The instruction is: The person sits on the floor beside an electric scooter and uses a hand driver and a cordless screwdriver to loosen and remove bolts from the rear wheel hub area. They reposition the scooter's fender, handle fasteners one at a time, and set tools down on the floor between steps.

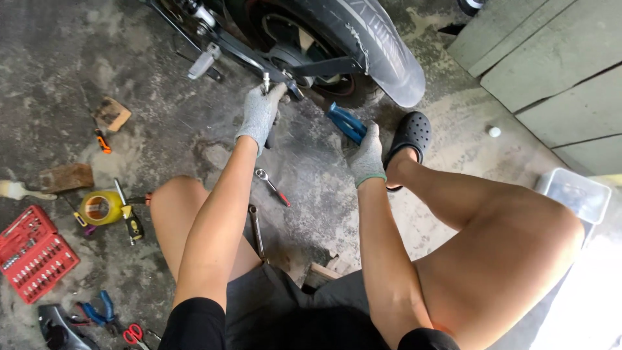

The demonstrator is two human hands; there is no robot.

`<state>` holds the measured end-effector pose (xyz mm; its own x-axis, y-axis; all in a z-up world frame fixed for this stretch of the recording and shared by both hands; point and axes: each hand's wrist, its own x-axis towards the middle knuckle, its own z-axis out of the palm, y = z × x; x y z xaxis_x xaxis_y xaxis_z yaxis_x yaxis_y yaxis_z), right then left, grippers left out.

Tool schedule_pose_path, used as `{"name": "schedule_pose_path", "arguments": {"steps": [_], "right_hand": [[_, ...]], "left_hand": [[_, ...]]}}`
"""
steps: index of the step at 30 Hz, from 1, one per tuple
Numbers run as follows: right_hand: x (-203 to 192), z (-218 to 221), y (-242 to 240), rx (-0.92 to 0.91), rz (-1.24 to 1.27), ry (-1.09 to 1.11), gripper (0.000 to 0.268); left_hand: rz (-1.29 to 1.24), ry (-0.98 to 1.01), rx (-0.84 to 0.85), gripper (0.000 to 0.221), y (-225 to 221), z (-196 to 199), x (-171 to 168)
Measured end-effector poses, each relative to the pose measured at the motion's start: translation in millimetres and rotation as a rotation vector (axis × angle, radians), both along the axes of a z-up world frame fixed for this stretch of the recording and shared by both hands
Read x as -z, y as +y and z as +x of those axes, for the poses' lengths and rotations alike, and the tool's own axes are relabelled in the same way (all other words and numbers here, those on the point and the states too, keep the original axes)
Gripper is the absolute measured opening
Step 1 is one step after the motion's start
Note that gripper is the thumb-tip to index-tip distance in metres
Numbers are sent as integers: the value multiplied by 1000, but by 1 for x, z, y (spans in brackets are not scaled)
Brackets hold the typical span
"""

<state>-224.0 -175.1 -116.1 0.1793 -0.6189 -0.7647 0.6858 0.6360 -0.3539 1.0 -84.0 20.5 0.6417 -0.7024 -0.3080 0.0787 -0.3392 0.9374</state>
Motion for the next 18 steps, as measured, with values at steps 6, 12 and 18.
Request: {"name": "schedule_pose_path", "arguments": {"steps": [6,12,18], "right_hand": [[13,-32,8,-109,84,29,35],[2,-36,17,-140,82,145,33],[9,-28,19,-69,44,-91,29]], "left_hand": [[81,-59,55,28,10,-31,14],[-224,125,-266,18,-7,-23,-9],[-197,149,-255,19,-37,-7,9]]}}
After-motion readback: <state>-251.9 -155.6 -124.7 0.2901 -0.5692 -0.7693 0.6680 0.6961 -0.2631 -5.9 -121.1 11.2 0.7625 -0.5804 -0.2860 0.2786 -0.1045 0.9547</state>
